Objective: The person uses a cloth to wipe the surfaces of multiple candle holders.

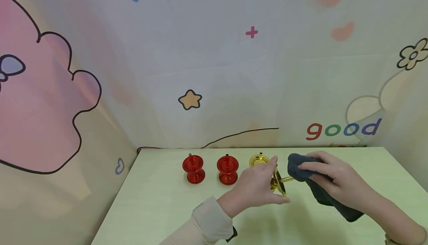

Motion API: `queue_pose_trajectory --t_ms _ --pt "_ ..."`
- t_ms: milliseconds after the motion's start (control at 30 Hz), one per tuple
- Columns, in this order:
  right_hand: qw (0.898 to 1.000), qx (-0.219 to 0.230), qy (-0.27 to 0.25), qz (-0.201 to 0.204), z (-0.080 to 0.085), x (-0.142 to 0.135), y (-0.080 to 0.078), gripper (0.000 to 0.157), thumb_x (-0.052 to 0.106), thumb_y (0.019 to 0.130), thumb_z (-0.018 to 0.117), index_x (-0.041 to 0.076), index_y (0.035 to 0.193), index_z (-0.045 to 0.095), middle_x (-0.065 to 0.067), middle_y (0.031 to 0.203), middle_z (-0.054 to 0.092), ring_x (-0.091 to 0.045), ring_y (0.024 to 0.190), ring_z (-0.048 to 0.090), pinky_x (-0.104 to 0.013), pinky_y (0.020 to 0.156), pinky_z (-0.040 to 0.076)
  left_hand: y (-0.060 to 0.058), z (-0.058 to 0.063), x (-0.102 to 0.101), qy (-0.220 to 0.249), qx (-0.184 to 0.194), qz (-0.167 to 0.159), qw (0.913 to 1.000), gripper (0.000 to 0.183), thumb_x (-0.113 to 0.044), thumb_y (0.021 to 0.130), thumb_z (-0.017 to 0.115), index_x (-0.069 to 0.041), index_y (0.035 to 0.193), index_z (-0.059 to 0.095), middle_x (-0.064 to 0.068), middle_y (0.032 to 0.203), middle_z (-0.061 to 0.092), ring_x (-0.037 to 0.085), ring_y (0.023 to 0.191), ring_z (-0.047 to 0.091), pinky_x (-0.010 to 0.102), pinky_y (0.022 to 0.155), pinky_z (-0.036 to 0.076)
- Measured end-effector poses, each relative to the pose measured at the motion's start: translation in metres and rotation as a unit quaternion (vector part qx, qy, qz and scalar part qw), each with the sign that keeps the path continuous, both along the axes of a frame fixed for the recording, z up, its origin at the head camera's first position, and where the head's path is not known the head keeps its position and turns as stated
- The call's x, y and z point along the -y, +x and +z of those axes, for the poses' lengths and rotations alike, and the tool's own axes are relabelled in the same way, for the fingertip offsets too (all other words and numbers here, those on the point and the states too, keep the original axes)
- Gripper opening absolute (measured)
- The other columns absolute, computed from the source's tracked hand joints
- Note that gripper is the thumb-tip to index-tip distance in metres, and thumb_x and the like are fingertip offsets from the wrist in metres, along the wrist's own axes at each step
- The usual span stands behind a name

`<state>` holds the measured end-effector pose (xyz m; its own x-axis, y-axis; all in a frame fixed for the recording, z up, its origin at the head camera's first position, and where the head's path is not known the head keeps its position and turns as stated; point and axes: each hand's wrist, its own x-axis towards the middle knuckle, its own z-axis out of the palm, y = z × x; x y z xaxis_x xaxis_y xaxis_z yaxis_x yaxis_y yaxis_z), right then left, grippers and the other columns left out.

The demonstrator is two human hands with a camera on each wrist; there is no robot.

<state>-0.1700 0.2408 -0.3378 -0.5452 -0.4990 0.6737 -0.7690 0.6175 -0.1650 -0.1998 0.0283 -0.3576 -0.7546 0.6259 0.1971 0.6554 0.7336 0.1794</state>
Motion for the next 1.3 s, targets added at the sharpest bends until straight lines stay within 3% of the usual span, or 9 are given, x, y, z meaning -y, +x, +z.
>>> queue_pose_trajectory --t_ms 100,233,433,733,867,1000,1067,1167,1300 --pt "0.996 -0.044 0.078 -0.005 0.005 0.009 0.000 0.038 0.041 0.091 0.032 0.024 0.094 0.066 -0.004 0.100 0.058 -0.015 0.090 0.054 -0.016 0.073 0.048 0.001 0.000 0.000 0.002 0.006 0.003 1.0000 0.096 -0.066 0.064 0.062 -0.012 0.137 0.031 -0.007 0.101 0.062 0.003 0.089 0.057 0.012 0.064 0.045" --pt "0.992 -0.045 0.119 0.001 0.005 0.018 0.001 0.049 0.042 0.092 0.021 0.024 0.091 0.067 -0.005 0.104 0.058 -0.019 0.095 0.052 -0.034 0.064 0.052 0.001 -0.002 0.001 0.021 -0.007 0.006 0.9997 0.096 -0.065 0.064 0.063 -0.011 0.137 0.031 -0.004 0.108 0.061 0.005 0.093 0.058 0.015 0.069 0.047" --pt "0.995 0.016 0.103 -0.006 -0.001 0.022 0.001 0.014 0.031 0.081 0.063 0.025 0.093 0.067 -0.006 0.110 0.057 -0.020 0.098 0.054 -0.037 0.070 0.052 0.001 -0.006 0.004 0.048 -0.048 0.004 0.9977 0.094 -0.062 0.063 0.065 -0.011 0.136 0.033 -0.004 0.109 0.061 0.006 0.093 0.057 0.017 0.070 0.048" --pt "0.997 0.037 0.048 -0.042 -0.012 0.031 -0.004 0.032 0.009 0.063 0.076 0.017 0.093 0.067 0.002 0.093 0.059 -0.008 0.075 0.058 -0.021 0.061 0.052 0.003 -0.008 0.006 0.031 -0.100 -0.008 0.9945 0.094 -0.064 0.063 0.064 -0.011 0.135 0.036 -0.004 0.118 0.059 0.005 0.099 0.057 0.013 0.068 0.048" --pt "0.992 0.112 0.037 -0.049 -0.011 0.032 -0.004 0.027 0.008 0.068 0.073 0.013 0.093 0.066 0.007 0.084 0.059 0.001 0.068 0.054 -0.014 0.057 0.048 0.004 -0.010 0.008 0.008 -0.146 -0.028 0.9889 0.094 -0.065 0.063 0.062 -0.010 0.135 0.036 -0.005 0.121 0.057 0.004 0.103 0.056 0.012 0.069 0.048" --pt "0.969 0.237 0.036 -0.057 -0.003 0.030 -0.005 0.021 0.014 0.076 0.067 0.011 0.096 0.065 0.001 0.089 0.065 -0.002 0.074 0.057 -0.019 0.063 0.050 0.004 -0.019 0.009 0.032 -0.237 -0.065 0.9688 0.091 -0.065 0.064 0.062 -0.008 0.132 0.040 -0.004 0.117 0.059 0.005 0.104 0.056 0.013 0.079 0.047" --pt "0.962 0.263 0.042 -0.056 0.001 0.029 -0.005 0.020 0.016 0.077 0.066 0.011 0.096 0.064 -0.001 0.093 0.066 -0.005 0.078 0.059 -0.021 0.066 0.052 0.004 -0.022 0.010 0.052 -0.262 -0.082 0.9603 0.091 -0.064 0.065 0.062 -0.007 0.131 0.040 -0.003 0.118 0.059 0.006 0.107 0.054 0.014 0.087 0.043" --pt "0.967 0.245 0.060 -0.042 0.005 0.029 -0.002 0.019 0.014 0.076 0.067 0.011 0.094 0.065 0.000 0.091 0.066 -0.005 0.077 0.059 -0.022 0.065 0.052 0.005 -0.025 0.012 0.077 -0.233 -0.105 0.9636 0.095 -0.064 0.065 0.062 -0.006 0.134 0.035 -0.002 0.121 0.056 0.008 0.111 0.050 0.016 0.096 0.037" --pt "0.981 0.176 0.079 -0.020 0.007 0.030 0.003 0.020 0.010 0.071 0.070 0.012 0.090 0.065 0.006 0.083 0.064 0.000 0.070 0.054 -0.019 0.060 0.050 0.005 -0.019 0.017 0.074 -0.089 -0.110 0.9872 0.102 -0.066 0.064 0.061 -0.011 0.141 0.021 -0.004 0.132 0.046 0.009 0.119 0.044 0.020 0.098 0.036"
